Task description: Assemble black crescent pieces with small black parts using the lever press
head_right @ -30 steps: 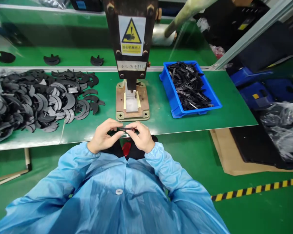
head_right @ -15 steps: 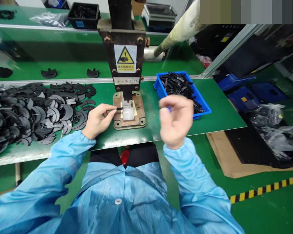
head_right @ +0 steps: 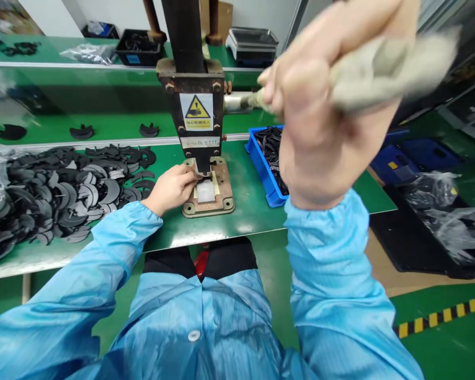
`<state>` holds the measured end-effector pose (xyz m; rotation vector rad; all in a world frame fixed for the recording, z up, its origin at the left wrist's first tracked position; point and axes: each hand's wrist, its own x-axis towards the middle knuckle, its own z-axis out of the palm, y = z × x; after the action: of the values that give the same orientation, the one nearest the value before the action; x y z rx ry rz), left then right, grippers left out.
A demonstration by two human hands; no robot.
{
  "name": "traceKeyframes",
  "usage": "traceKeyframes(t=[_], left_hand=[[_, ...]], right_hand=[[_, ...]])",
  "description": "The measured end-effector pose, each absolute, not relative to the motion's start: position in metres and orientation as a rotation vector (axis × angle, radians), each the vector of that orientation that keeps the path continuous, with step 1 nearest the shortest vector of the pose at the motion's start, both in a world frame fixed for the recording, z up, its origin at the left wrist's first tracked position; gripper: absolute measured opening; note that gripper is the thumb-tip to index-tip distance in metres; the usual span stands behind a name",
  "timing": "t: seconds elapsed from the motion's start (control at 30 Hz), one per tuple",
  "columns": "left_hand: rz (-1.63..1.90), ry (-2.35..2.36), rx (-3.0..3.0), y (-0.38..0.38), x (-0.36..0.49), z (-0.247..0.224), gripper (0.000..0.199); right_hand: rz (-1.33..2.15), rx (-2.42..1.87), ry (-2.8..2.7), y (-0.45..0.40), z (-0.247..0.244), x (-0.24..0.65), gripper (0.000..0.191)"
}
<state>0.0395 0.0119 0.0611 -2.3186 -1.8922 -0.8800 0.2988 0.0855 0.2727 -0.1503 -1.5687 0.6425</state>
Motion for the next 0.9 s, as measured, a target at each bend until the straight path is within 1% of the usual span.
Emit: traceKeyframes(t=[0.03, 0.07, 0.23, 0.33, 0.43, 0.5, 0.63, 0.73, 0.8, 0.9], left_hand=[[-0.852, -1.895, -2.321, 0.012, 0.04, 0.062, 0.032], [-0.833, -1.901, -2.321, 0.011, 0.04, 0.063, 0.033], [-0.773, -1.948, -2.308, 0.005, 0.048, 0.067, 0.035], [-0.722, -1.962, -2.337, 0.002, 0.049, 0.072, 0.036], [-0.656, -1.998, -2.333, -0.005, 0.03, 0.079, 0.036], [-0.566, -2.083, -2.254, -0.011, 0.002, 0.084, 0.037], [-0.227, -2.304, -2.069, -0.019, -0.072, 0.089, 0.038], [0.05, -2.372, -2.085, -0.018, -0.113, 0.084, 0.043], [0.181, -2.391, -2.11, -0.015, -0.125, 0.08, 0.045], [0.258, -2.393, -2.132, -0.009, -0.127, 0.076, 0.047]], right_hand=[[0.608, -0.099, -1.585, 0.083, 0.261, 0.301, 0.039], [0.584, -0.061, -1.604, 0.079, 0.248, 0.304, 0.034], [0.468, -0.097, -1.678, 0.061, 0.183, 0.322, 0.039], [0.424, -0.134, -1.652, 0.06, 0.159, 0.325, 0.04], [0.427, -0.136, -1.581, 0.064, 0.148, 0.321, 0.045], [0.426, -0.122, -1.54, 0.067, 0.144, 0.317, 0.049], [0.414, -0.099, -1.449, 0.069, 0.138, 0.308, 0.051], [0.414, -0.099, -1.386, 0.068, 0.136, 0.303, 0.054], [0.421, -0.107, -1.388, 0.067, 0.136, 0.303, 0.055], [0.431, -0.115, -1.453, 0.065, 0.138, 0.308, 0.052]])
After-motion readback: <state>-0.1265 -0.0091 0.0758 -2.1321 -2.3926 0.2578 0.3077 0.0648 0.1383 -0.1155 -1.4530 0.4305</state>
